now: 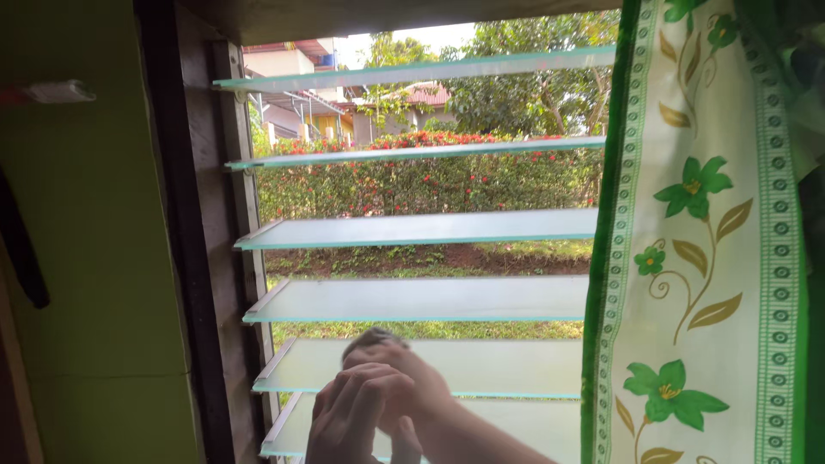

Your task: The person wipes the horizontal slats of a window blind with a cloth, moving from the lower slats upward. They then wipe the top frame of the window and the adjacent curtain. Finally, they wipe the lower window frame and sill.

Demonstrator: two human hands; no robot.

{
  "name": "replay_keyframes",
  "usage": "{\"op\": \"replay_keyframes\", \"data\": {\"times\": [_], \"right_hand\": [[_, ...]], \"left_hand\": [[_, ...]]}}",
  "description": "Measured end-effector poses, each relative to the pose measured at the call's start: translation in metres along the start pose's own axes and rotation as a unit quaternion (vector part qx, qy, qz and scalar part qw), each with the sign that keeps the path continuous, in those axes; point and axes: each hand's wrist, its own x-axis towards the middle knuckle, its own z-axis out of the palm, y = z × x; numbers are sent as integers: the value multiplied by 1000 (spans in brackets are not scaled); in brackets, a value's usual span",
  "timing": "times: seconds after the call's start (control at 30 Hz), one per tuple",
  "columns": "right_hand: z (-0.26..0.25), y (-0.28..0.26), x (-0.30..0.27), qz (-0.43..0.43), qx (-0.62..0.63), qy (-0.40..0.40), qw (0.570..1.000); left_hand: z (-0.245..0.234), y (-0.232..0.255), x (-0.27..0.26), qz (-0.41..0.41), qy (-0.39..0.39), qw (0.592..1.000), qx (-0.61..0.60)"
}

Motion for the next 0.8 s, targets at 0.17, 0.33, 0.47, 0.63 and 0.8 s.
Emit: {"op": "replay_keyframes", "data": {"times": [0.17, 0.33, 0.47, 0.63, 0.8], "right_hand": [[-2, -74, -15, 99, -726, -53, 678], [-100, -77, -22, 231, -712, 181, 638], [-208, -46, -97, 65, -217, 217, 949], [-356, -44, -136, 108, -23, 496, 862], [-441, -57, -128, 48, 15, 547, 836]], "left_hand": [[4, 32, 64, 15, 24, 998, -50], [-9, 81, 151, 25, 50, 990, -131], [-9, 116, 224, -3, 52, 980, -192], [22, 156, 319, -72, 38, 969, -232], [55, 178, 377, -184, -40, 945, -268]]}}
